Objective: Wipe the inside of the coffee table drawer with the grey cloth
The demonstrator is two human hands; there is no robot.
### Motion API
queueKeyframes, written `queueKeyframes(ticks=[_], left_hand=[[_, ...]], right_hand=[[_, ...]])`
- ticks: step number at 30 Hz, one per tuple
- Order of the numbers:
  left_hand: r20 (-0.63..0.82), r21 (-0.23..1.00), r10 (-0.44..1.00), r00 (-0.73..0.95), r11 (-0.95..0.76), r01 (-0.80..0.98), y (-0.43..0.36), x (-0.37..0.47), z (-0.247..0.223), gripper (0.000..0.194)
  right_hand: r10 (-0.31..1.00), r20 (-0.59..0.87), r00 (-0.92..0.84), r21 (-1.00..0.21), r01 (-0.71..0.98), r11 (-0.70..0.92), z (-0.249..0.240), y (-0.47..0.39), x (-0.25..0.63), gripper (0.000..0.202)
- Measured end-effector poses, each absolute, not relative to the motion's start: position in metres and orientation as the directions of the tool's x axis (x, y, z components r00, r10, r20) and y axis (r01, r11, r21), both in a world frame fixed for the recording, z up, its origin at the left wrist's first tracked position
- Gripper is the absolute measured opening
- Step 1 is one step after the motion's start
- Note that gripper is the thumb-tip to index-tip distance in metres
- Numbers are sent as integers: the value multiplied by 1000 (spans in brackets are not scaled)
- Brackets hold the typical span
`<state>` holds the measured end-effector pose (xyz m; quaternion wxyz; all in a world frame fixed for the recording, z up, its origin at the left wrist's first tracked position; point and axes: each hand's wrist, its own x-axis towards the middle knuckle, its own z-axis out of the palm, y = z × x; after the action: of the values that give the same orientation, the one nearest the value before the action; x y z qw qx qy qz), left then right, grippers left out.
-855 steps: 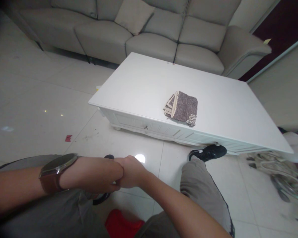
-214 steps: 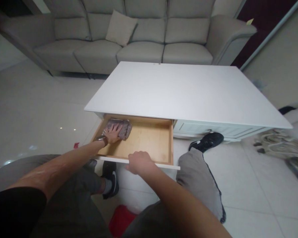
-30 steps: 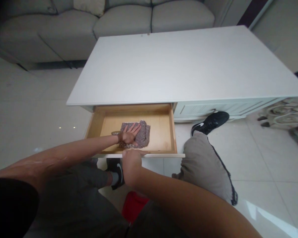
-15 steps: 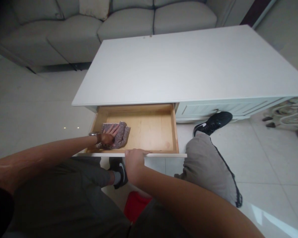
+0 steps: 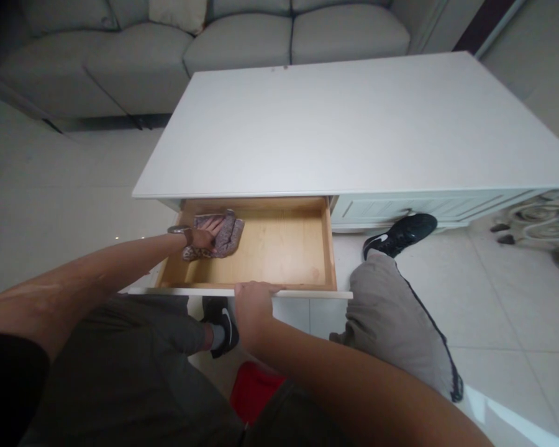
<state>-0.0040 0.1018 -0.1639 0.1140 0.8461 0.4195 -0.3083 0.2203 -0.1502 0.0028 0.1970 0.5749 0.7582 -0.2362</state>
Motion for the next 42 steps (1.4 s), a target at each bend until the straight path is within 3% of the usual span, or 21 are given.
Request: queueKeyframes(ticks=[7, 18, 35, 42], left_hand=[[-535, 78, 588, 606, -681, 728, 129, -7, -160, 118], [-641, 59, 617, 456, -553, 831, 104, 18, -150, 123], [-504, 261, 603, 618, -576, 775, 31, 288, -160, 117], [-530, 302, 570, 627, -565, 768, 13, 298, -164, 118]], right_hand=[[779, -571, -259, -103, 964, 245, 1, -150, 219, 41], [782, -579, -230, -100, 972, 213, 0, -156, 213, 42], [758, -603, -250, -14, 953, 303, -2, -156, 211, 44], [766, -593, -247, -9, 954, 301, -1, -154, 211, 46]])
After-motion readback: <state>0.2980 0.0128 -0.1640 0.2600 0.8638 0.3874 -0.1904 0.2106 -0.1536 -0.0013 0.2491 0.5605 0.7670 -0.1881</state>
